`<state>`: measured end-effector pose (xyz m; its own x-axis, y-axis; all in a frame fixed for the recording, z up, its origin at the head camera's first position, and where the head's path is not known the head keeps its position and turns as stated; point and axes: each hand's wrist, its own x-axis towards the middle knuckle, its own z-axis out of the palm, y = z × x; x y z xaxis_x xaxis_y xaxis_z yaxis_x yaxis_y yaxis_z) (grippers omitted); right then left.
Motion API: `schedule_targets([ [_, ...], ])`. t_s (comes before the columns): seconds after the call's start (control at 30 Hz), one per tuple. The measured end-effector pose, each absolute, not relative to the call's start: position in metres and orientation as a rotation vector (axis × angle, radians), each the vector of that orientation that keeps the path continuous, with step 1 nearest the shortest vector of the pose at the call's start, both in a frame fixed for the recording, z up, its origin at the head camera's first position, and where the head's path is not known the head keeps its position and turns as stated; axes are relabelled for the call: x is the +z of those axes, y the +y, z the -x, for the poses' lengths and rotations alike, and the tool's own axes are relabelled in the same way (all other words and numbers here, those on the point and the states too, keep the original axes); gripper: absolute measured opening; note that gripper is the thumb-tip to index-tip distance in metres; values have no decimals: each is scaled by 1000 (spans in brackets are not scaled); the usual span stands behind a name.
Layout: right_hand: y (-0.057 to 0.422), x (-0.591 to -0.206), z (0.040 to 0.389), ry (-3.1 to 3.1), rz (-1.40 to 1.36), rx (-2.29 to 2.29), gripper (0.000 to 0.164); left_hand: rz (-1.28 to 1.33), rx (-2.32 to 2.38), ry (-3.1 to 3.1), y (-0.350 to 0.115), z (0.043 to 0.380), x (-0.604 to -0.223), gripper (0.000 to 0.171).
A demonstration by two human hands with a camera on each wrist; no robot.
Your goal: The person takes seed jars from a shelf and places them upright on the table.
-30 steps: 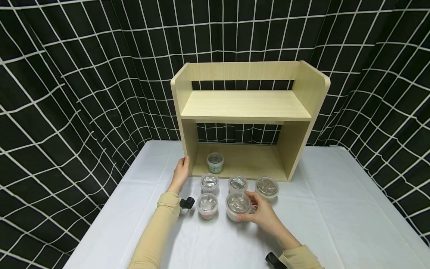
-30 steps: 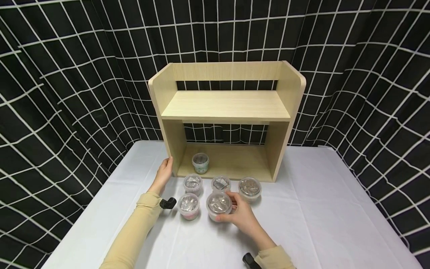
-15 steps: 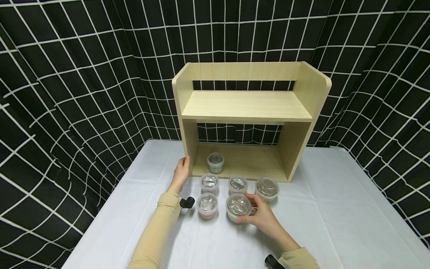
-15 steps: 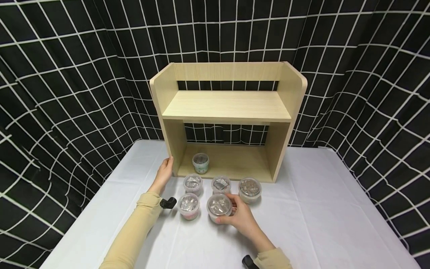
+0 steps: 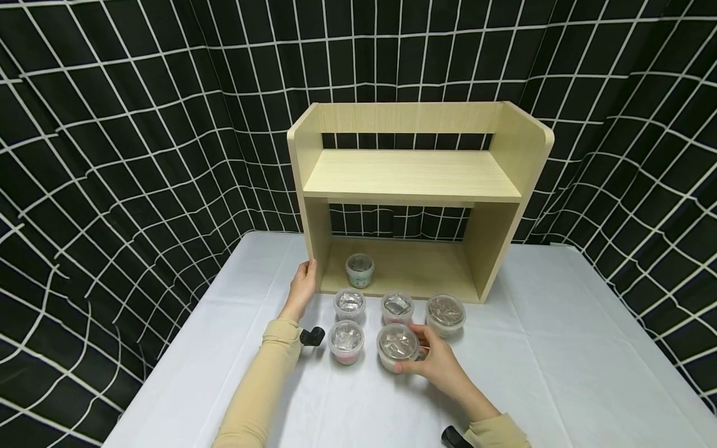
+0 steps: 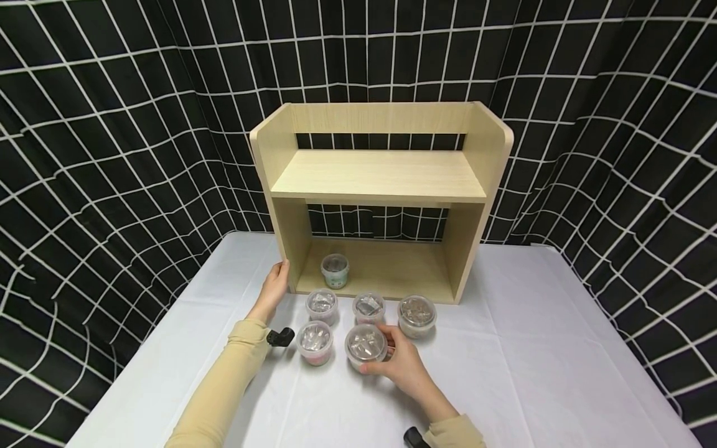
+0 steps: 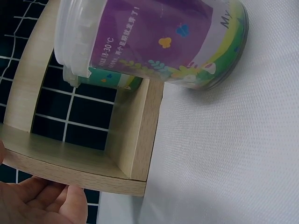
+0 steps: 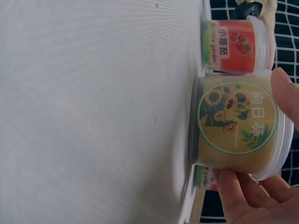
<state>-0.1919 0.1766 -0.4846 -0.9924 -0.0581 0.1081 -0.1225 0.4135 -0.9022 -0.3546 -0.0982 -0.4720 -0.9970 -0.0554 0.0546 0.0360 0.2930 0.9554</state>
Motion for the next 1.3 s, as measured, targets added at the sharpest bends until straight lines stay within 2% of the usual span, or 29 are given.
schedule_targets([
  [1.03, 176, -479, 189, -2632, -173, 1774, 92, -36, -1816, -2485, -100, 358, -472, 67],
  [1.3, 181, -461, 192, -2549, -228, 1822, 84, -30, -1808, -2482, -100, 357, -473, 68],
])
